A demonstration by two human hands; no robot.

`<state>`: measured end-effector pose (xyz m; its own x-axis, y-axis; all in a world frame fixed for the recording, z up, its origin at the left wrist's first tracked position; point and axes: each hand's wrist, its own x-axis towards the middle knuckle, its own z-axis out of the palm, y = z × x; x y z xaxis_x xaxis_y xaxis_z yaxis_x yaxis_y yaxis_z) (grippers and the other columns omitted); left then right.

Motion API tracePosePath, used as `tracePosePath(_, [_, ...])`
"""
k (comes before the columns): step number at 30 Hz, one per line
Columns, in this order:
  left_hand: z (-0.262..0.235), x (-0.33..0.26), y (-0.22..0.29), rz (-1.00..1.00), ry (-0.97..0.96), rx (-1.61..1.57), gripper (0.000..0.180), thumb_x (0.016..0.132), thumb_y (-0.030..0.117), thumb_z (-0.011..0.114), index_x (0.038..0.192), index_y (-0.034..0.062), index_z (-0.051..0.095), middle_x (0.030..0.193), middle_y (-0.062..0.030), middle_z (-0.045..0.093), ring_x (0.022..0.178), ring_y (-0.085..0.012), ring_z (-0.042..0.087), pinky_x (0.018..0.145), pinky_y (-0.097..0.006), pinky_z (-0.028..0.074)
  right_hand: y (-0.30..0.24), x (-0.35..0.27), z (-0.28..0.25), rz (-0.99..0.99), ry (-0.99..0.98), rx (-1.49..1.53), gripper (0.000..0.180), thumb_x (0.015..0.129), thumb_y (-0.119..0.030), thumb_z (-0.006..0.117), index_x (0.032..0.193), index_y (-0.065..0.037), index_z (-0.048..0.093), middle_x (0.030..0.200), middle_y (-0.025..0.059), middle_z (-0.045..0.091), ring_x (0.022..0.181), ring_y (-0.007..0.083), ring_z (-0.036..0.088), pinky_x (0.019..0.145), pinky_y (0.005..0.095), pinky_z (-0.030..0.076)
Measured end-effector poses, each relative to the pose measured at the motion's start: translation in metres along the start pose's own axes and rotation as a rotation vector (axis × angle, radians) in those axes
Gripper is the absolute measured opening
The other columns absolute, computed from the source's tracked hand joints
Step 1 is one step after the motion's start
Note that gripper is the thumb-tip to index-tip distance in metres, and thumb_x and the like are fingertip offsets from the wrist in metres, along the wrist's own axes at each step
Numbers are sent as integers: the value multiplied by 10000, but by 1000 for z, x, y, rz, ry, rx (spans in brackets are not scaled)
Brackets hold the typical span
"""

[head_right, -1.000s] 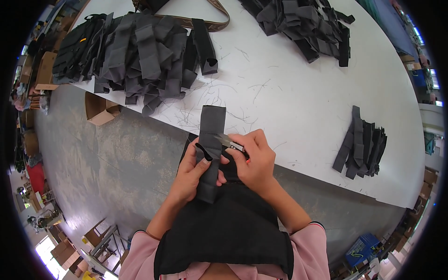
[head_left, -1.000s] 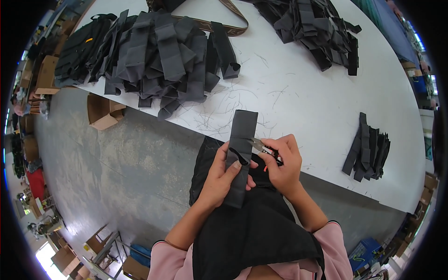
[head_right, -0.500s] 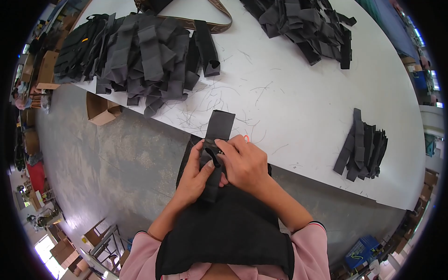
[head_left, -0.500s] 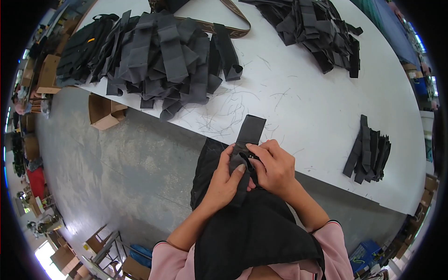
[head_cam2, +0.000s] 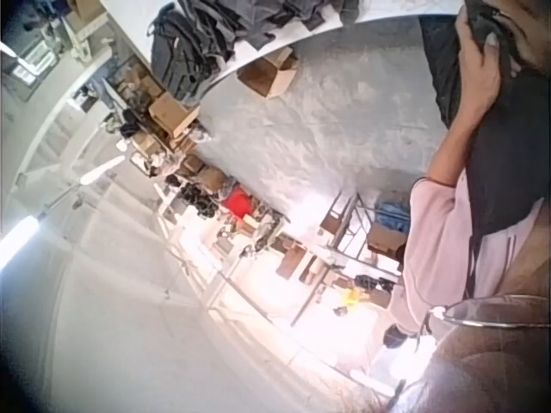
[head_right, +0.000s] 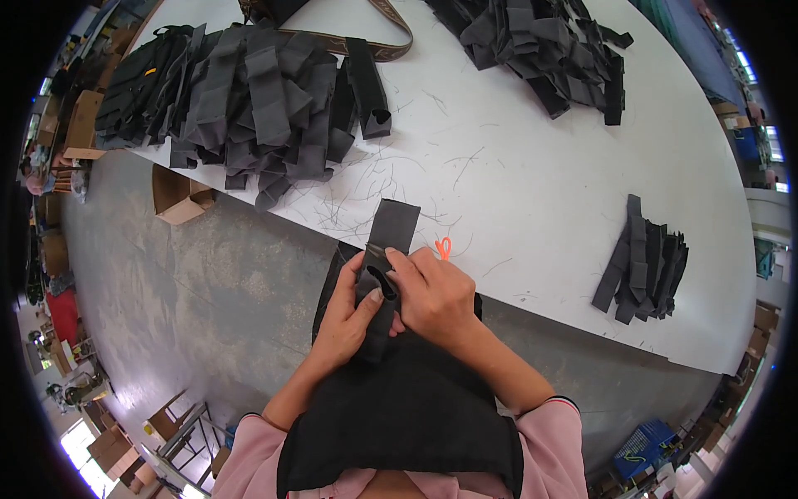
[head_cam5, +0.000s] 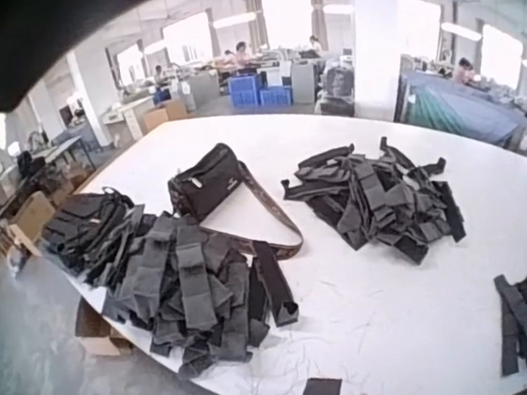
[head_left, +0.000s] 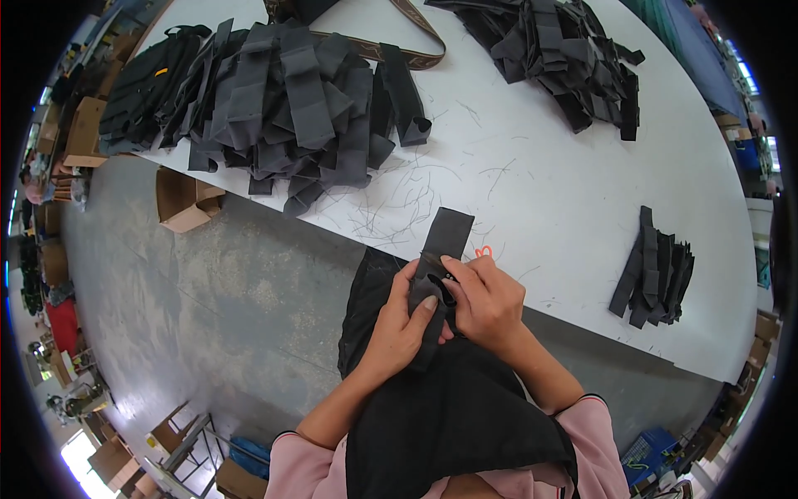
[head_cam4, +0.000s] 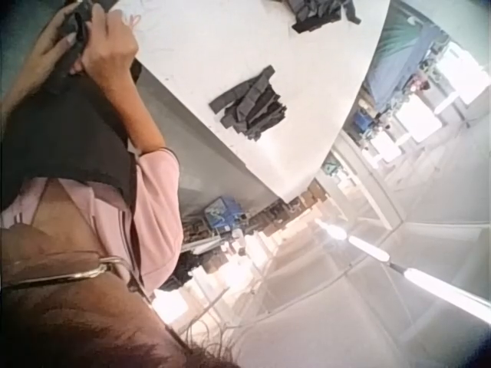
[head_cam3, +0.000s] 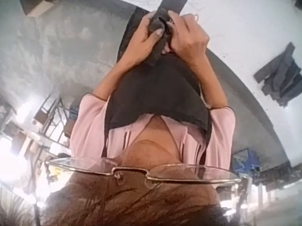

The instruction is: Trimming the ends of black fabric strips using scissors in a factory environment.

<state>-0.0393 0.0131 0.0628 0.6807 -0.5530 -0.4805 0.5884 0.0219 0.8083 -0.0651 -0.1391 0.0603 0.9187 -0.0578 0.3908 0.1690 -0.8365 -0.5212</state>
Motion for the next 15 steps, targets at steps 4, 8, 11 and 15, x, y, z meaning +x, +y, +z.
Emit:
tracePosePath(4, [0,1,1,-17,7,-8,479,954,106,433,1375,33,217,846,-117,582,650,-151,603,616,-273,507,2,0,3,9,1,5,275,691,-29,682,964,-23,653,711,68,543,534,194,536,447,283,410])
tracePosePath(8, [0,1,2,-39,13,-6,473,951,101,433,1375,42,231,845,-116,585,644,-152,606,609,-274,507,3,0,4,-38,43,-8,275,687,-19,681,960,-14,648,715,72,540,536,199,537,447,284,409])
tracePosePath(11, [-1,1,2,-33,12,11,473,949,101,434,1374,43,234,809,-110,594,636,-150,607,604,-271,505,3,2,2,-55,37,-21,282,679,-13,684,958,-12,647,720,72,541,537,199,538,445,284,409])
tracePosePath(15, [-2,2,3,-48,3,40,474,945,98,434,1372,35,235,743,-103,609,618,-147,609,597,-266,501,9,2,3,-92,41,-32,302,667,-34,653,967,-13,635,699,48,491,515,170,490,436,282,381])
